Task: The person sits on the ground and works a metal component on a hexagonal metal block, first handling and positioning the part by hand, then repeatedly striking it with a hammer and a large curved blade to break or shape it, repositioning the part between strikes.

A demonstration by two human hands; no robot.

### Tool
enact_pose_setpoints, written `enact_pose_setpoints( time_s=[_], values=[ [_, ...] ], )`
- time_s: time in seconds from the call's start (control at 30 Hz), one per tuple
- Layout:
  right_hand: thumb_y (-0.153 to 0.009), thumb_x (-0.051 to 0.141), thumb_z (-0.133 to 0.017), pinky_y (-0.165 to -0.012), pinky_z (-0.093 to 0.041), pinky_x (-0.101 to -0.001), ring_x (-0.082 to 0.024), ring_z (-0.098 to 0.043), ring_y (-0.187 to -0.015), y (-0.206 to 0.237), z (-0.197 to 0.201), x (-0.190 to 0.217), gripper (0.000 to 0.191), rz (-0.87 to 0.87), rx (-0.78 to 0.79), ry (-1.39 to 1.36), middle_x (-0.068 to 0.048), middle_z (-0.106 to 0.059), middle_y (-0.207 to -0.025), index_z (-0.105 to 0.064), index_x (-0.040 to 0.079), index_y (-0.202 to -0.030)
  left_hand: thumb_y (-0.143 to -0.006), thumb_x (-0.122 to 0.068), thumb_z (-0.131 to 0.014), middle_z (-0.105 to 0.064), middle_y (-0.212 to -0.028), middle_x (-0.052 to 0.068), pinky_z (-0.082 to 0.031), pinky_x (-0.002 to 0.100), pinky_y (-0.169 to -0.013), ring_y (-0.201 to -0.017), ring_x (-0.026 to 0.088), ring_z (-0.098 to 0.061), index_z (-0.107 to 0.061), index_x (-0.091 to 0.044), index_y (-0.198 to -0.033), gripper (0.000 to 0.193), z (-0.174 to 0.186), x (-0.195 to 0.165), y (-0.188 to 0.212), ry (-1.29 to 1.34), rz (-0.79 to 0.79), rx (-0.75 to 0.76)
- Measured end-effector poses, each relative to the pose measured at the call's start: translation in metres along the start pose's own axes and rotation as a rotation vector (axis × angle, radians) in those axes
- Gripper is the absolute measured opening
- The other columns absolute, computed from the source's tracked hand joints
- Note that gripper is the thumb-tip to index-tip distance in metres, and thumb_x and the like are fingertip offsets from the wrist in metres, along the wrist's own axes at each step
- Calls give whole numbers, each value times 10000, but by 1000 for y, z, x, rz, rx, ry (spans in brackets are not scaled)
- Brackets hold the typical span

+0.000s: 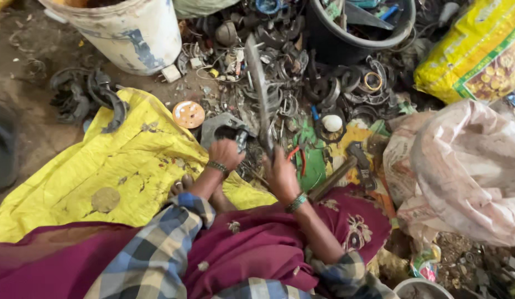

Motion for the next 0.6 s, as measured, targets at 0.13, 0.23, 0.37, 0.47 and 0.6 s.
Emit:
enact_pose_setpoints(
  time_s=[0.13,0.23,0.37,0.47,0.6],
  values=[
    [-1057,149,-507,-394,-495,-322,-156,-593,-477,-12,80,38,264,258,-321,-335,-63,-615,-713,-433,-1,-1261,-781,-526,-776,-751,-914,196,-569,489,-766,-876,368,-728,-786,-58,-833,471,-11,7,1,14,36,67],
    [-1106,165,-483,-416,-484,-277,-95,-562,-473,-17,79,22,156,355,-472,-540,-21,-588,-715,-436,35,-1177,-811,-541,-766,-750,-901,200,-572,482,-762,-861,365,-731,-786,-44,-830,497,-14,9,3,-43,4,92],
    [-1088,184,-566,-424,-478,-425,-281,-577,-543,-16,-20,-42,242,-59,-154,-352,-132,-576,-684,-476,-40,-1066,-793,-528,-761,-750,-848,188,-572,482,-741,-816,349,-737,-786,-61,-802,468,-1,2,5,-37,5,60],
    [-969,182,-614,-547,-475,-581,-492,-628,-666,-2,-63,-52,301,240,53,20,-273,-659,-740,-460,-14,-1138,-832,-566,-741,-747,-808,192,-571,471,-728,-783,345,-736,-781,-52,-783,518,11,-10,-2,-24,19,70],
    [-897,287,-710,-484,-478,-554,-467,-634,-607,7,-21,-33,457,172,-58,20,-270,-653,-700,-452,-11,-1128,-831,-588,-740,-739,-836,214,-570,480,-726,-785,365,-732,-778,-53,-795,537,21,-13,-7,0,-2,10]
  ],
)
Point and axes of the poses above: each hand's wrist, its own y-axis away from the middle knuckle, its own z-axis out of the back of the hand, x = y × z, the point moved 4 cm from there along -y, towards the middle knuckle
